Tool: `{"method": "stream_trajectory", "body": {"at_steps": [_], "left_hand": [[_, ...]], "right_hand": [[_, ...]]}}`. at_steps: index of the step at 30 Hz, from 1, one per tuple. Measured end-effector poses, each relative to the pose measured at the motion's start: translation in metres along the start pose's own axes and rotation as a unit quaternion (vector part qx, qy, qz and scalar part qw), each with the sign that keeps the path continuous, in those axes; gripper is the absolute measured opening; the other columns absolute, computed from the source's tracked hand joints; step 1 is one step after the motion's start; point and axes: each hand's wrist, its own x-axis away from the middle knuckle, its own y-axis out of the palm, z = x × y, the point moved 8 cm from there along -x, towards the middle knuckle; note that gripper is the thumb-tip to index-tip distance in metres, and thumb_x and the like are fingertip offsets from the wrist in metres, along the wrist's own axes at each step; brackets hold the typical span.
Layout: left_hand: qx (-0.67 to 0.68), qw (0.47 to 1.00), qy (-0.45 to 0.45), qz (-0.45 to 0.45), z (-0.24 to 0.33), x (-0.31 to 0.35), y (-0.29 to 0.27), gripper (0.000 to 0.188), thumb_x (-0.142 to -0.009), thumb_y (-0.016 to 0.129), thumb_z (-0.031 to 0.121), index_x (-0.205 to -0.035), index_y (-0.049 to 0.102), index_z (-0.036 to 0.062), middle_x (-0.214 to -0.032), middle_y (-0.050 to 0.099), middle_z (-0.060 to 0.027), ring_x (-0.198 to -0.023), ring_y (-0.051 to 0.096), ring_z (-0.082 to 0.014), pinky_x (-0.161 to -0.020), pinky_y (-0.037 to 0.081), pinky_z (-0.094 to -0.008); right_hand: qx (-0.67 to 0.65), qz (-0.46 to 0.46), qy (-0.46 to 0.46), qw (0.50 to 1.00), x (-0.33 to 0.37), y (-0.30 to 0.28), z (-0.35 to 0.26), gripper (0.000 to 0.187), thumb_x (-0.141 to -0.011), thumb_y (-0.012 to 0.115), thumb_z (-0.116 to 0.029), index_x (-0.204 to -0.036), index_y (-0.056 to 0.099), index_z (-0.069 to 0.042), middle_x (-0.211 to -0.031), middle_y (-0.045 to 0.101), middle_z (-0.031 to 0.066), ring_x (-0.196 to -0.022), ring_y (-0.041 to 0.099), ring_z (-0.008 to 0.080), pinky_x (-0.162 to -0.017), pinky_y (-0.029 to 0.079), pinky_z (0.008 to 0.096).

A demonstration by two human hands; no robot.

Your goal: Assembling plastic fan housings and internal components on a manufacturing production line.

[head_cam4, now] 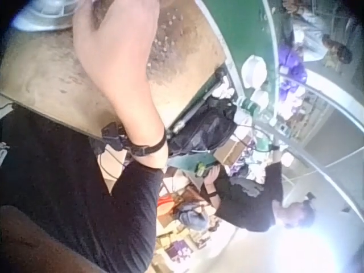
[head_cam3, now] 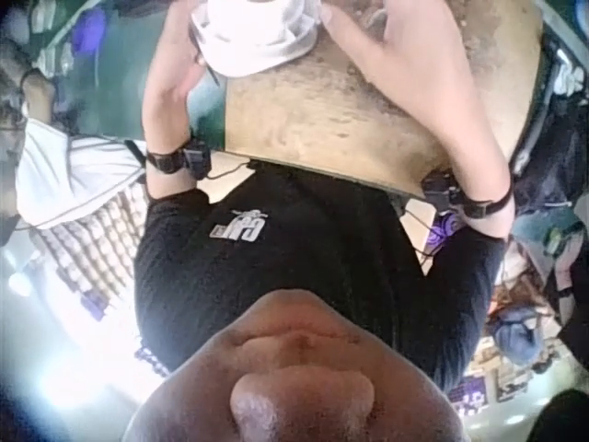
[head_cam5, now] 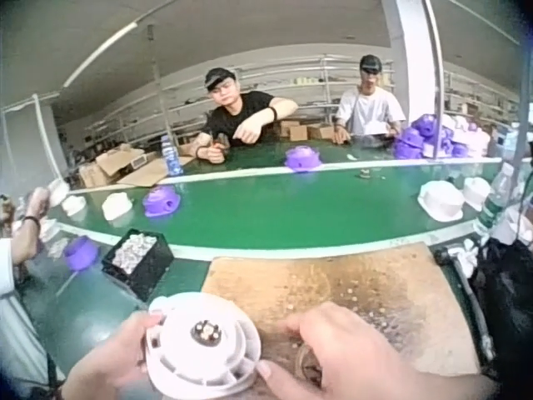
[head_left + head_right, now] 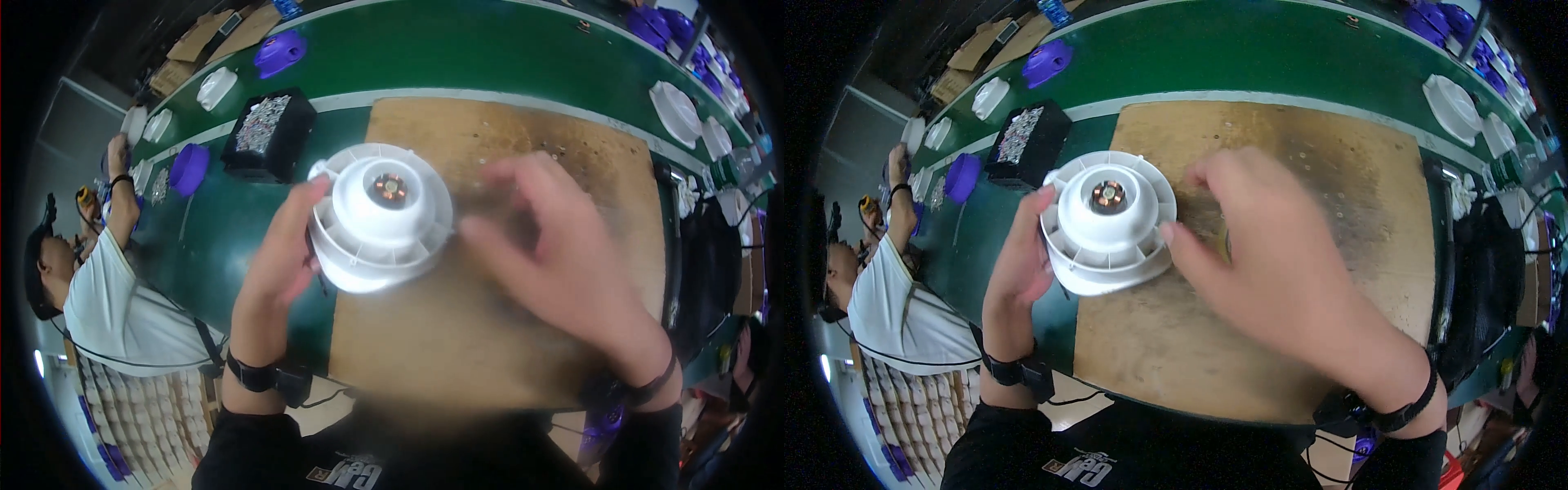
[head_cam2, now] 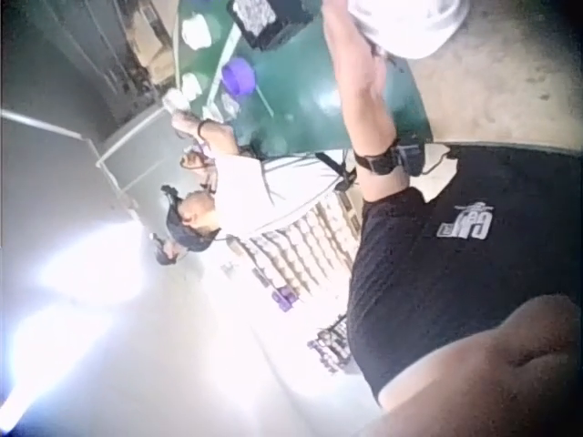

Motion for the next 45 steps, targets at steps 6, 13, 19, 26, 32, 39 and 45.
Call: {"method": "stream_trajectory", "body": {"at_steps": [6,13,19,26,32,39,45], "left_hand": [[-0.382,0.920,-0.065,0.049,0.000,0.048,-0.027,0.047,-0.096,0.055,0.042,-0.106,0.060,-0.0038,-0.071,0.062,-0.0032,-0.059,0.054,-0.0104,-0.051,0.040,-0.0247],[-0.110,0.951,0.274,-0.089,0.058,0.070,-0.015,0.030,-0.104,0.046,0.029,-0.107,0.056,0.0014,-0.092,0.055,-0.0067,-0.073,0.046,-0.0069,-0.064,0.038,-0.0217],[0.105,0.894,0.350,-0.259,0.085,0.054,0.043,0.045,-0.106,0.028,0.042,-0.090,0.047,0.0047,-0.083,0.044,-0.0051,-0.069,0.038,-0.0124,-0.068,0.036,-0.0251],[0.154,0.890,0.347,-0.252,0.065,0.030,0.041,0.052,-0.106,0.023,0.046,-0.080,0.043,0.0055,-0.078,0.047,-0.0082,-0.065,0.038,-0.0124,-0.068,0.038,-0.0253],[0.101,0.890,0.344,-0.282,0.064,0.030,0.048,0.049,-0.106,0.019,0.045,-0.080,0.039,0.0078,-0.079,0.043,-0.0055,-0.067,0.038,-0.0140,-0.067,0.036,-0.0269],[0.050,0.882,0.375,-0.282,0.067,0.035,0.056,0.051,-0.106,0.015,0.044,-0.079,0.039,0.0076,-0.078,0.043,-0.0060,-0.065,0.036,-0.0138,-0.066,0.035,-0.0270],[-0.078,0.901,0.356,-0.234,0.068,0.036,0.068,0.056,-0.106,0.012,0.042,-0.073,0.041,0.0075,-0.070,0.042,-0.0054,-0.062,0.034,-0.0149,-0.063,0.032,-0.0283]], "right_hand": [[0.091,-0.111,-0.074,0.987,0.018,0.045,-0.027,0.066,-0.072,0.077,-0.037,-0.123,0.052,-0.005,-0.119,0.056,0.0155,-0.115,0.050,0.0365,-0.097,0.035,0.0503],[0.156,-0.114,-0.090,0.977,0.027,0.074,-0.035,0.074,-0.064,0.078,-0.029,-0.126,0.051,0.001,-0.128,0.051,0.0200,-0.124,0.045,0.0377,-0.101,0.033,0.0499],[0.180,-0.091,-0.104,0.974,0.026,0.073,-0.042,0.076,-0.064,0.082,-0.025,-0.126,0.050,0.007,-0.127,0.053,0.0199,-0.119,0.050,0.0329,-0.099,0.037,0.0470],[0.169,-0.087,-0.098,0.977,0.023,0.073,-0.039,0.076,-0.063,0.083,-0.026,-0.124,0.052,0.006,-0.125,0.054,0.0189,-0.115,0.053,0.0318,-0.095,0.040,0.0452],[0.154,-0.083,-0.100,0.979,0.021,0.072,-0.038,0.073,-0.063,0.082,-0.027,-0.122,0.053,0.006,-0.124,0.055,0.0178,-0.114,0.053,0.0312,-0.095,0.040,0.0447],[0.150,-0.080,-0.101,0.980,0.019,0.071,-0.038,0.075,-0.061,0.083,-0.032,-0.120,0.053,0.005,-0.122,0.056,0.0180,-0.114,0.053,0.0311,-0.094,0.041,0.0441],[0.147,-0.101,-0.066,0.982,0.013,0.079,-0.034,0.072,-0.061,0.082,-0.042,-0.110,0.053,0.001,-0.120,0.058,0.0187,-0.109,0.056,0.0310,-0.088,0.044,0.0419]]}}
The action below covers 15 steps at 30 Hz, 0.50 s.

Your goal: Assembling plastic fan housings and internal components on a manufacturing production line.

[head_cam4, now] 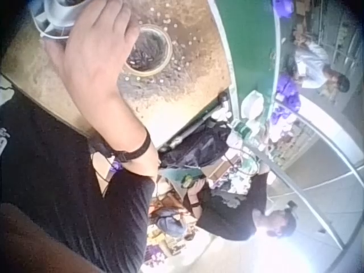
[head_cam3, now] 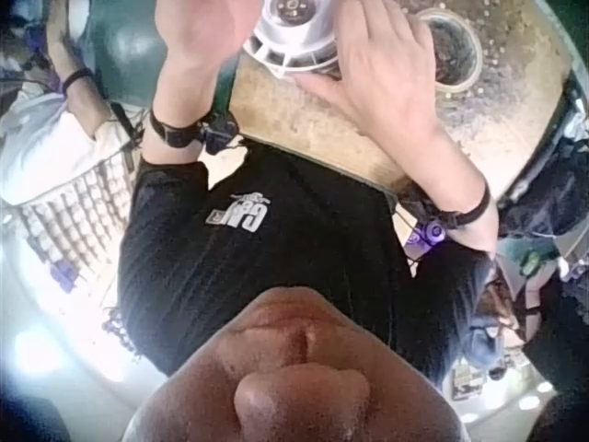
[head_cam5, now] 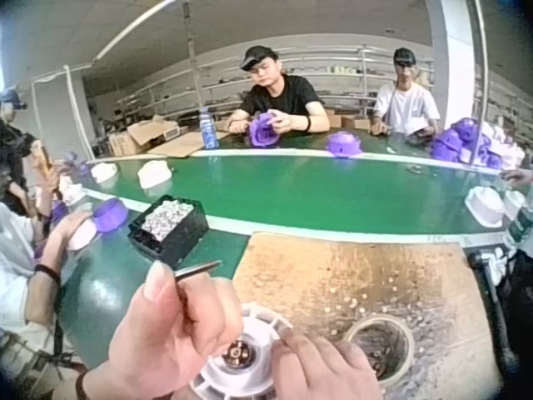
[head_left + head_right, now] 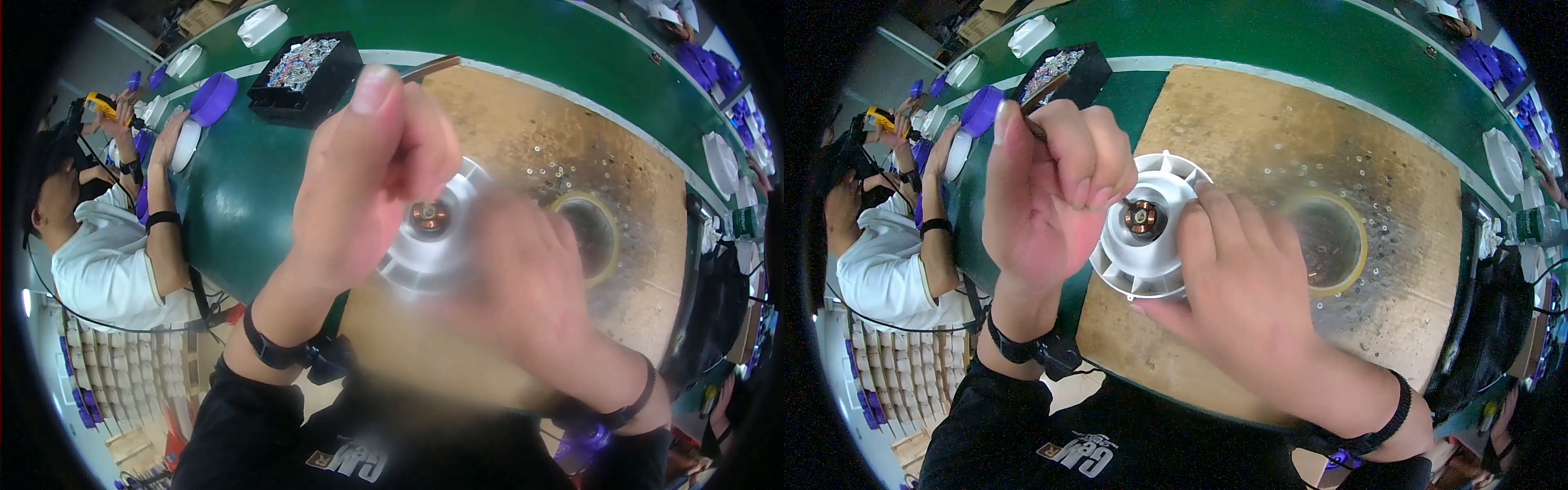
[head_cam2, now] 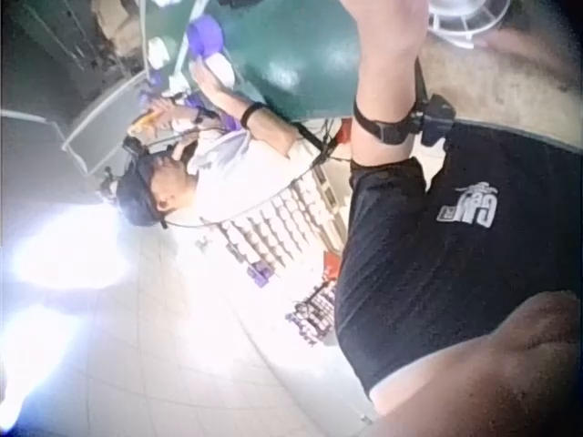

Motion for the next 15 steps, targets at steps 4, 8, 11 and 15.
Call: {"method": "stream_trajectory", "body": {"at_steps": [4,8,11,15], "left_hand": [[0.100,0.995,0.002,0.005,-0.005,-0.002,0.000,0.052,-0.104,0.022,0.039,-0.064,0.038,0.0079,-0.060,0.039,-0.0043,-0.057,0.034,-0.0142,-0.058,0.030,-0.0279],[0.118,0.992,-0.002,0.039,-0.005,-0.003,-0.005,0.050,-0.102,0.028,0.034,-0.062,0.038,0.0075,-0.054,0.037,-0.0039,-0.054,0.035,-0.0137,-0.054,0.029,-0.0271],[0.056,0.996,-0.059,-0.019,-0.004,-0.008,0.000,0.054,-0.098,0.024,0.045,-0.059,0.036,0.0096,-0.059,0.039,-0.0049,-0.055,0.033,-0.0159,-0.057,0.029,-0.0305],[0.117,0.992,-0.049,0.029,-0.007,-0.004,-0.006,0.053,-0.098,0.024,0.042,-0.060,0.038,0.0090,-0.059,0.041,-0.0058,-0.056,0.035,-0.0163,-0.057,0.030,-0.0301]], "right_hand": [[-0.007,-0.004,0.004,1.000,-0.002,0.004,0.004,0.068,-0.062,0.082,-0.045,-0.105,0.052,-0.001,-0.119,0.060,0.0196,-0.102,0.059,0.0316,-0.084,0.045,0.0406],[0.001,-0.005,-0.012,1.000,-0.004,0.002,0.001,0.068,-0.062,0.081,-0.045,-0.105,0.052,-0.001,-0.118,0.060,0.0191,-0.100,0.060,0.0313,-0.084,0.045,0.0409],[0.011,-0.006,-0.015,1.000,-0.003,0.002,0.003,0.067,-0.062,0.082,-0.045,-0.104,0.052,-0.001,-0.117,0.059,0.0187,-0.098,0.059,0.0313,-0.083,0.045,0.0412],[-0.009,-0.005,-0.016,1.000,-0.004,0.004,0.002,0.066,-0.062,0.082,-0.044,-0.103,0.052,-0.001,-0.112,0.059,0.0168,-0.096,0.059,0.0316,-0.082,0.044,0.0415]]}}
